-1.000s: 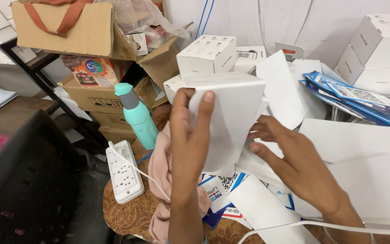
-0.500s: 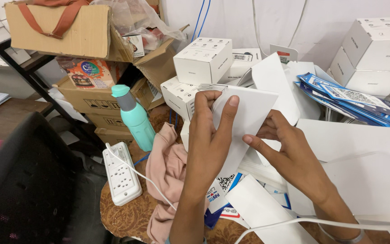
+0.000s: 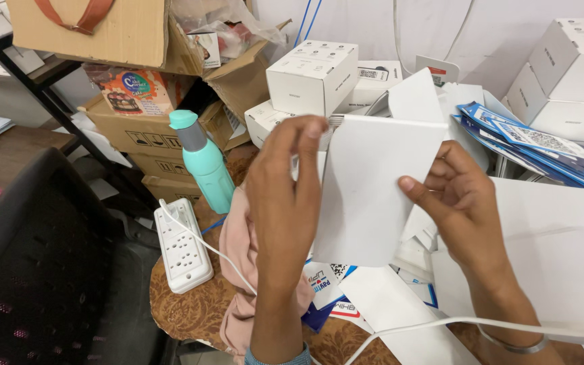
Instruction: The person organizes boxes and papers on a table by moving white boxes, stacking paper sheets, and placing stickers on some of the boxes.
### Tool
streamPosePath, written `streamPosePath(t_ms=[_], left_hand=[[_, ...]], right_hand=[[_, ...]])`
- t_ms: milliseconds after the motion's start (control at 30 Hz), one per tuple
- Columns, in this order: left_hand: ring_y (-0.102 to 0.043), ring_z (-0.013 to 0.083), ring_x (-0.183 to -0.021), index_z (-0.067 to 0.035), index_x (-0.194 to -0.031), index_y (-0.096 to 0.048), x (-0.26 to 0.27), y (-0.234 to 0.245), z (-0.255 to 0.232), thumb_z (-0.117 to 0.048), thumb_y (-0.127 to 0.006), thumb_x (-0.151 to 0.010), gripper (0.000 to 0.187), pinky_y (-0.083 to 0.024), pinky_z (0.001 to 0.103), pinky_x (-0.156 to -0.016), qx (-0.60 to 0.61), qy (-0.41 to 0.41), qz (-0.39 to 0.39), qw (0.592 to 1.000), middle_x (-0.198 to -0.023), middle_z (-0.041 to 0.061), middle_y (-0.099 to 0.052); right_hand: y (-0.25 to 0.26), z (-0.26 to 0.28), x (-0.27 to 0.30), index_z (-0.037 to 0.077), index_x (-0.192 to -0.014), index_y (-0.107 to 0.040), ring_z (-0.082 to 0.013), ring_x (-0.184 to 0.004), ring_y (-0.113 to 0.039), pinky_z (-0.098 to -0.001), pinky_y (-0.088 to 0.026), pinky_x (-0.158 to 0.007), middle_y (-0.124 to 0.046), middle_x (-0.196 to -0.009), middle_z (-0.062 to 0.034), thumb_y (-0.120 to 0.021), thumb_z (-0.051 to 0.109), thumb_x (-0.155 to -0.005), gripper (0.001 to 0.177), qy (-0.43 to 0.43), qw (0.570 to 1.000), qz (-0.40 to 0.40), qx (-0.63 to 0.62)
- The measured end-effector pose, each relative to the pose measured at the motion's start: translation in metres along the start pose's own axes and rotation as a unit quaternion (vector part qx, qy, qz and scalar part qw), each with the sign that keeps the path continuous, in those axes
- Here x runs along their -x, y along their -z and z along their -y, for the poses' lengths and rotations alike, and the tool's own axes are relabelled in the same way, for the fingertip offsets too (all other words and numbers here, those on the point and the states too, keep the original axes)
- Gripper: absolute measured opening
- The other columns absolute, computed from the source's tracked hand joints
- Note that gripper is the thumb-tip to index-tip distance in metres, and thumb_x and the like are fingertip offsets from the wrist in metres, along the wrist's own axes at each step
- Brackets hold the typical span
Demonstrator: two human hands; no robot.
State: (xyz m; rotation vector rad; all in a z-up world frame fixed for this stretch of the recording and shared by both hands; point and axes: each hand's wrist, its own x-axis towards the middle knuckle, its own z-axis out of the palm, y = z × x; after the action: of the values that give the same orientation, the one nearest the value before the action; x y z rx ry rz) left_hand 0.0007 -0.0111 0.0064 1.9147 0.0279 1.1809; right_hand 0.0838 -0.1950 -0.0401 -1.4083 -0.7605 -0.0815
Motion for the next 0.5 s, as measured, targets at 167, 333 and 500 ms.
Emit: streamPosePath(t_ms=[167,333,500], left_hand=[[-0.067,0.0272,-0.124,0.004,-0.143,-0.043,0.003,0.017,0.022,-0.02,-0.042,-0.122,0.032,-0.054,0.034,-0.108,0.087,-0.112,-0.118,0.983,-0.134,0.024,-0.065],[-0.073,0.0211,-0.096,0.003,-0.132,-0.052,0.003,0.02,0.02,-0.015,-0.047,-0.12,0.023,-0.058,0.032,-0.09,0.309,-0.041,-0.101,0.945,-0.108,0.019,-0.074],[-0.076,0.0192,-0.079,0.002,-0.12,-0.061,0.01,0.011,-0.003,-0.015,-0.052,-0.11,0.022,-0.063,0.032,-0.077,0.385,0.042,-0.014,0.922,-0.086,0.012,-0.077]], right_hand=[[0.009,0.002,0.001,-0.001,-0.119,-0.058,-0.0125,-0.103,-0.068,-0.025,-0.054,-0.09,-0.073,-0.114,-0.0129,-0.065,-0.004,-0.1,0.021,-0.002,0.999,-0.031,0.024],[0.005,0.002,-0.002,0.001,-0.119,-0.059,-0.0112,-0.103,-0.069,-0.0241,-0.055,-0.091,-0.073,-0.114,-0.0098,-0.064,-0.002,-0.1,0.02,-0.001,0.998,-0.053,0.028],[0.0,-0.004,-0.001,-0.001,-0.124,-0.061,-0.0097,-0.099,-0.064,-0.0226,-0.049,-0.091,-0.072,-0.112,-0.0086,-0.063,0.001,-0.104,0.02,-0.01,0.998,-0.06,-0.024]])
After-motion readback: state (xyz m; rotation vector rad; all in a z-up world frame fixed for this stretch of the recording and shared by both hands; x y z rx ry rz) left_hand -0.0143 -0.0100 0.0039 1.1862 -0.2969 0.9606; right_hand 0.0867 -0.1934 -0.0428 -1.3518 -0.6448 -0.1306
